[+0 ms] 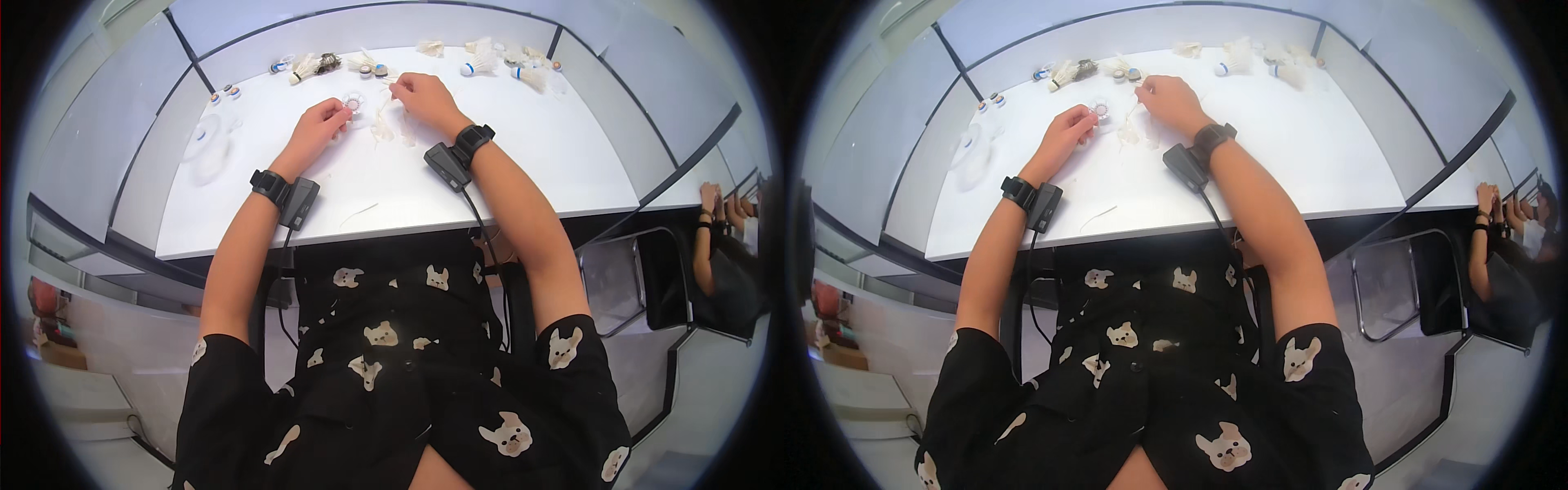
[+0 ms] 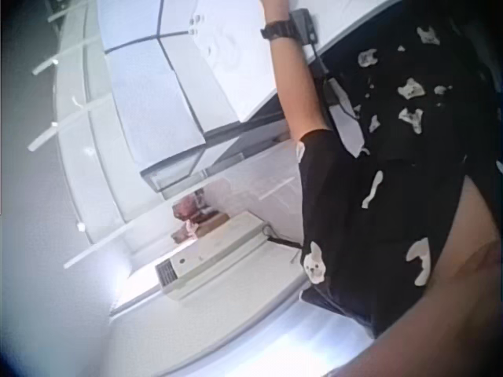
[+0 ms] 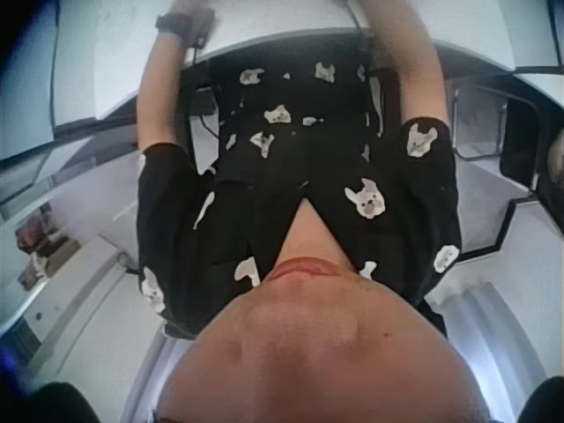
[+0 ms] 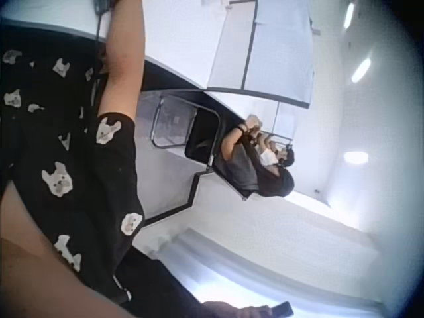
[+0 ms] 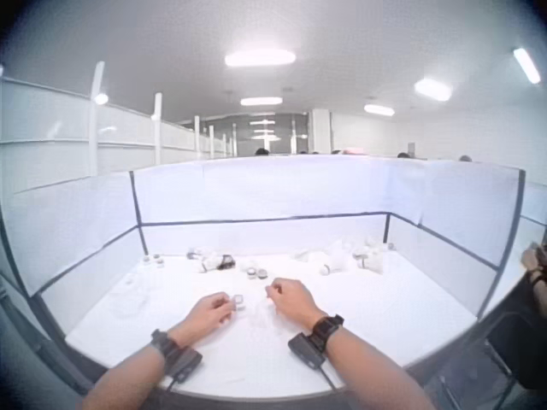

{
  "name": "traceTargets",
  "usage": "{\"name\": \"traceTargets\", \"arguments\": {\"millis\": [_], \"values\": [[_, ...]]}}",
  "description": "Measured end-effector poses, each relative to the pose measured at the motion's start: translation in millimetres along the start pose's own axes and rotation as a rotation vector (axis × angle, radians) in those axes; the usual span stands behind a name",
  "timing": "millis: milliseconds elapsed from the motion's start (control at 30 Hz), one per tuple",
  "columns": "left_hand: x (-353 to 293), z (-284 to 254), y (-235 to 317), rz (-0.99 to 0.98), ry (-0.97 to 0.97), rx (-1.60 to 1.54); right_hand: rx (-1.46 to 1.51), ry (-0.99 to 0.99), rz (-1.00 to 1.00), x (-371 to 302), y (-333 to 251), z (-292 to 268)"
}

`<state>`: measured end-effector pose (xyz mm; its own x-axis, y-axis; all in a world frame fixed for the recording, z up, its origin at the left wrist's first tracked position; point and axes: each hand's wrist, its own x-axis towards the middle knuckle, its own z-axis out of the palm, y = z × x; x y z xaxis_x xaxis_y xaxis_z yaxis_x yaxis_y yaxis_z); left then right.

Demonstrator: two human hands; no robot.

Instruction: The recorder is assembling the base and feathers of a shuttlecock.

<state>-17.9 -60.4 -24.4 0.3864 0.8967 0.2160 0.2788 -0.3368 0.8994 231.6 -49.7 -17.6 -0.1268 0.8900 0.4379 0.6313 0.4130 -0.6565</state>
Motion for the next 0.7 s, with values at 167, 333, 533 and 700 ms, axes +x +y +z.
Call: {"name": "traceTargets", "arguments": {"millis": [167, 333, 533, 700], "values": [[1.8, -4.4, -4.6, 0.005, 0.026, 0.013, 0.032, -0.028, 0.02, 0.3, 0.9, 4.6], [6.8, 1.7, -4.5, -0.001, 0.003, 0.021, 0.02, 0.032, 0.048, -0.5, 9.9, 1.5], [3.0, -2.5, -3.5, 0.048, 0.03, 0.074, -0.139, 0.12, 0.13, 7.2, 12.0, -7.6], [5.9, -3.1, -6.8, 0.028, 0.055, 0.101, -0.185, 0.176, 0.222, 1.0, 32.3, -10.0]]}}
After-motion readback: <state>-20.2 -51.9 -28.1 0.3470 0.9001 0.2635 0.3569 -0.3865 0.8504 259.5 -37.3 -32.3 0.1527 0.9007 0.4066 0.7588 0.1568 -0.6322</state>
